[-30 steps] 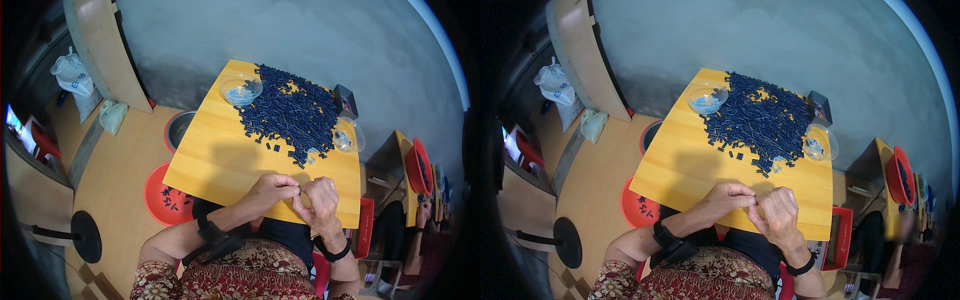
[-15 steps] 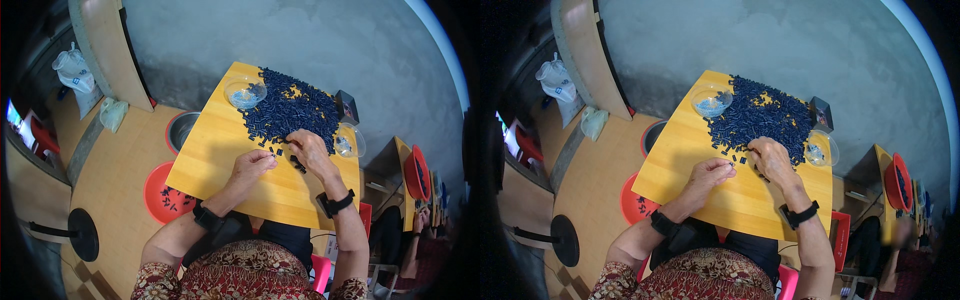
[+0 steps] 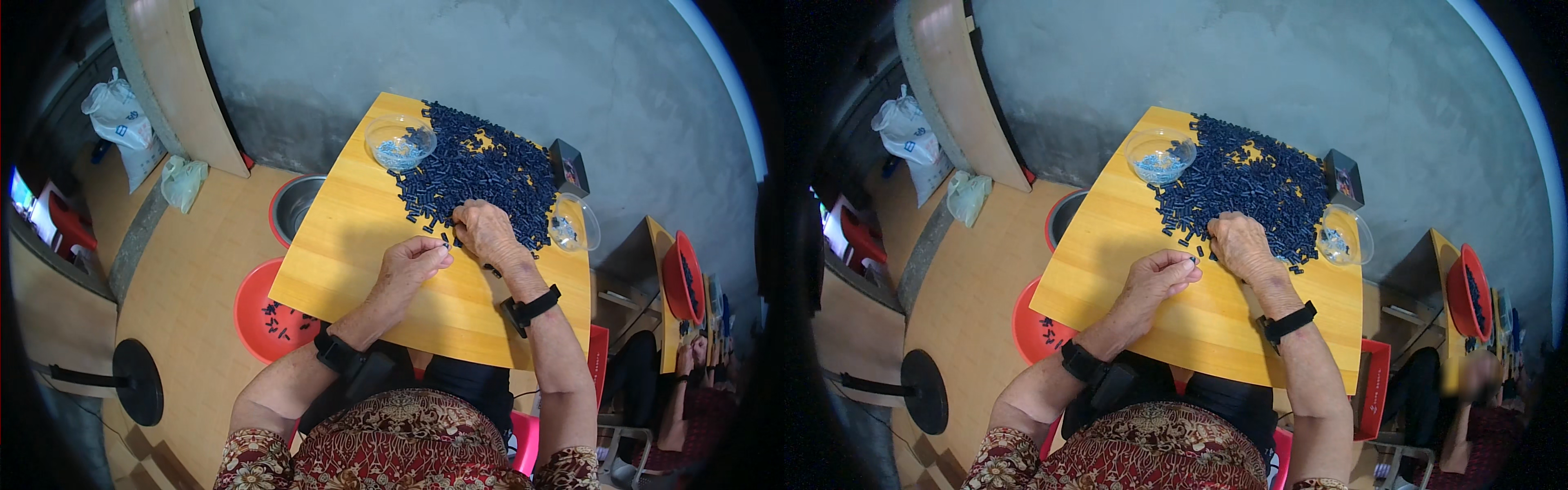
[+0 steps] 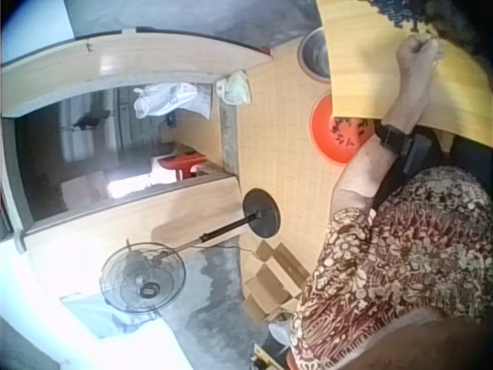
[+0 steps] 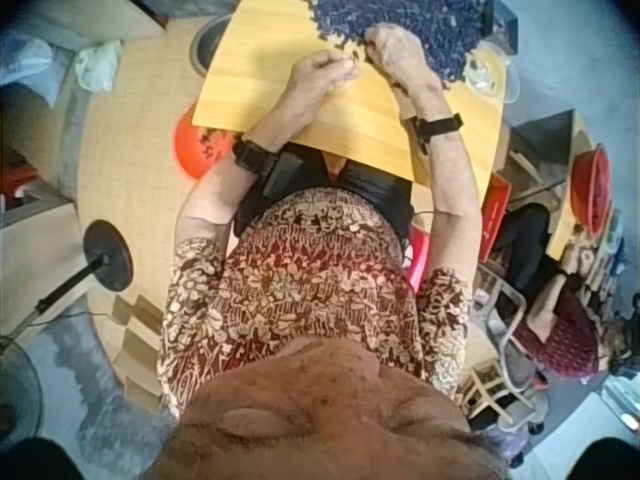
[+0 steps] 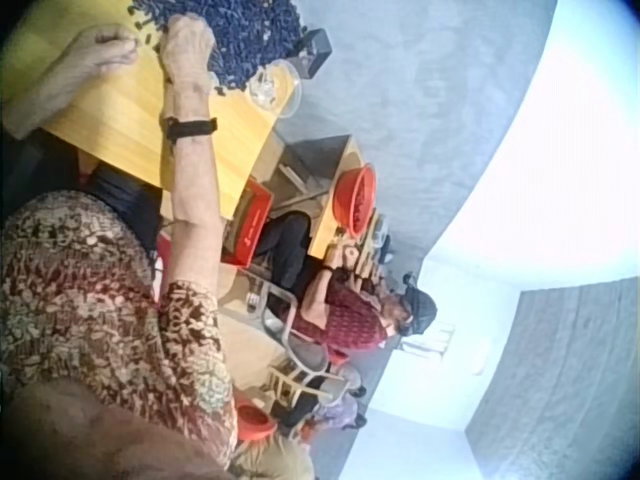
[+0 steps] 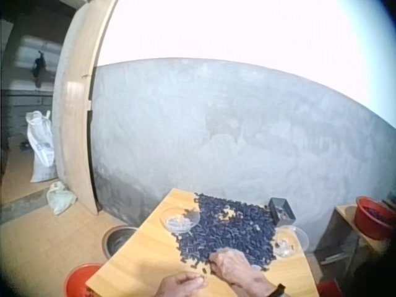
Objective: Picking up and sorting small black plastic components on a table.
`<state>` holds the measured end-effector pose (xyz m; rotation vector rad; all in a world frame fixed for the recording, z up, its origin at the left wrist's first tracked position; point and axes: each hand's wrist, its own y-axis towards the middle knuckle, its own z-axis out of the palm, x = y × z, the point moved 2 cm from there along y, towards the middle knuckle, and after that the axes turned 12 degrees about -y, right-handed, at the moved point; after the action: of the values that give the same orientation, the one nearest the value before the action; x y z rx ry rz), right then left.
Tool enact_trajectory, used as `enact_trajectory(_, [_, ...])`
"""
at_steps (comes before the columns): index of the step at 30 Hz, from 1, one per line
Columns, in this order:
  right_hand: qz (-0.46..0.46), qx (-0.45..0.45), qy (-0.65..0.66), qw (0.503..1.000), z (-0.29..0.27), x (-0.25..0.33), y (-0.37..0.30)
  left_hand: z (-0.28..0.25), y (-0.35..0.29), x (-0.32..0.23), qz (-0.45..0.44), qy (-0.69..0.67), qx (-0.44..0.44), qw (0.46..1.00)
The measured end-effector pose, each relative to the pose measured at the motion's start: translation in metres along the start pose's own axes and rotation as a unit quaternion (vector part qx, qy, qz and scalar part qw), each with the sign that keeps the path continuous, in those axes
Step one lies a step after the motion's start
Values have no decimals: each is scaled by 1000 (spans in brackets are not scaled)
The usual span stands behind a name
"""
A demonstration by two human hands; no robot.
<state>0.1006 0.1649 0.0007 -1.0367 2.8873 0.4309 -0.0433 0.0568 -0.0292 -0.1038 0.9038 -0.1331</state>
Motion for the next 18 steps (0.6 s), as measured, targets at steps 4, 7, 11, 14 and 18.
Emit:
enact_trajectory(4, [36, -39, 101, 993, -17, 4, -10, 0, -2, -2, 5, 0, -7, 1000])
enact_trajectory(7, [173, -29, 518, 838, -43, 17, -31, 4, -7, -6, 1, -22, -11, 1000])
enact_trajectory(11, [233, -36, 612, 755, -50, 27, -76, 24, -19, -10, -22, -48, 1, 999])
enact_trajectory(14, [235, -100, 697, 670, -50, 38, -96, 40, -30, -8, -44, -65, 14, 997])
enact_trajectory(18, [229, -140, 722, 638, -47, 42, -110, 53, -38, -6, -50, -64, 13, 997])
